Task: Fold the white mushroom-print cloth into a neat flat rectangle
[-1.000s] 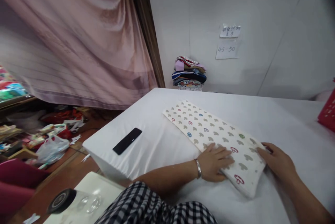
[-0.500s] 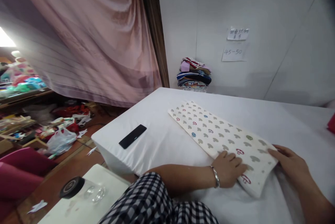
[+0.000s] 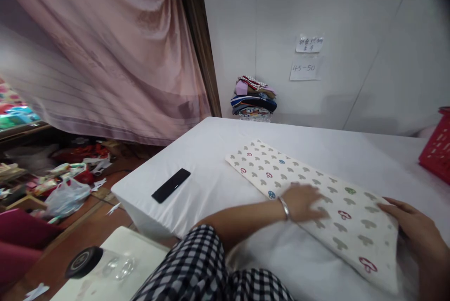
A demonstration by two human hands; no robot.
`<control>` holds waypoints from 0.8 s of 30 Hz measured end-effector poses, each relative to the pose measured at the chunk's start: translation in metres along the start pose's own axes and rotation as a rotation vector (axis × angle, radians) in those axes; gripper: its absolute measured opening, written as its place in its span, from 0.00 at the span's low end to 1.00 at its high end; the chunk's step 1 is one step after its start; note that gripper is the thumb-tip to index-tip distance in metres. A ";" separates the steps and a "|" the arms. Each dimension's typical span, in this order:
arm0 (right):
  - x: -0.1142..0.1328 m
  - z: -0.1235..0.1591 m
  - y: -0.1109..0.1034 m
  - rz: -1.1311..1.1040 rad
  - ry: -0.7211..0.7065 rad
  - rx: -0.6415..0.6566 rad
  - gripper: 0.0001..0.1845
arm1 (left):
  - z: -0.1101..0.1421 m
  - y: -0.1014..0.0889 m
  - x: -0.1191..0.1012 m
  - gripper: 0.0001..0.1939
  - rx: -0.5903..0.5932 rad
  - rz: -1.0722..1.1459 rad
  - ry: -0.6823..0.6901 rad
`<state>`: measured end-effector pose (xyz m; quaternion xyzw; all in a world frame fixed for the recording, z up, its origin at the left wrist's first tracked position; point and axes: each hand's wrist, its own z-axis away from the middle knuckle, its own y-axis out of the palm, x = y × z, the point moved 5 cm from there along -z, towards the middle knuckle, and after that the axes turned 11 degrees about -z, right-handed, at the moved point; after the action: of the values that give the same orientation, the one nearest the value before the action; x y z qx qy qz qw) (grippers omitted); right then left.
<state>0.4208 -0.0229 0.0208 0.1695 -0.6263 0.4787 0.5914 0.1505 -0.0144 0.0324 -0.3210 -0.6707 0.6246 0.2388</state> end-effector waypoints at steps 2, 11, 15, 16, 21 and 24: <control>-0.005 -0.003 0.002 -0.033 0.065 0.041 0.24 | 0.000 -0.008 0.067 0.30 0.028 -0.054 -0.227; -0.010 -0.012 0.006 0.032 0.043 0.071 0.19 | 0.058 -0.021 0.256 0.24 0.106 -0.113 -0.907; -0.018 -0.020 0.008 0.065 0.062 0.080 0.18 | 0.051 -0.026 0.271 0.23 0.059 -0.110 -0.963; -0.020 -0.023 0.008 0.066 0.064 0.082 0.18 | 0.047 -0.028 0.274 0.23 0.049 -0.109 -0.976; -0.034 -0.036 0.007 0.090 0.081 0.078 0.15 | 0.021 -0.030 0.295 0.21 0.059 -0.073 -1.020; -0.041 -0.042 0.006 0.151 0.054 0.062 0.14 | 0.005 -0.025 0.305 0.23 0.087 -0.040 -1.036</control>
<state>0.4503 -0.0004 -0.0250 0.1270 -0.6059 0.5457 0.5648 -0.0640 0.2045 0.0319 0.0533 -0.6802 0.7243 -0.0993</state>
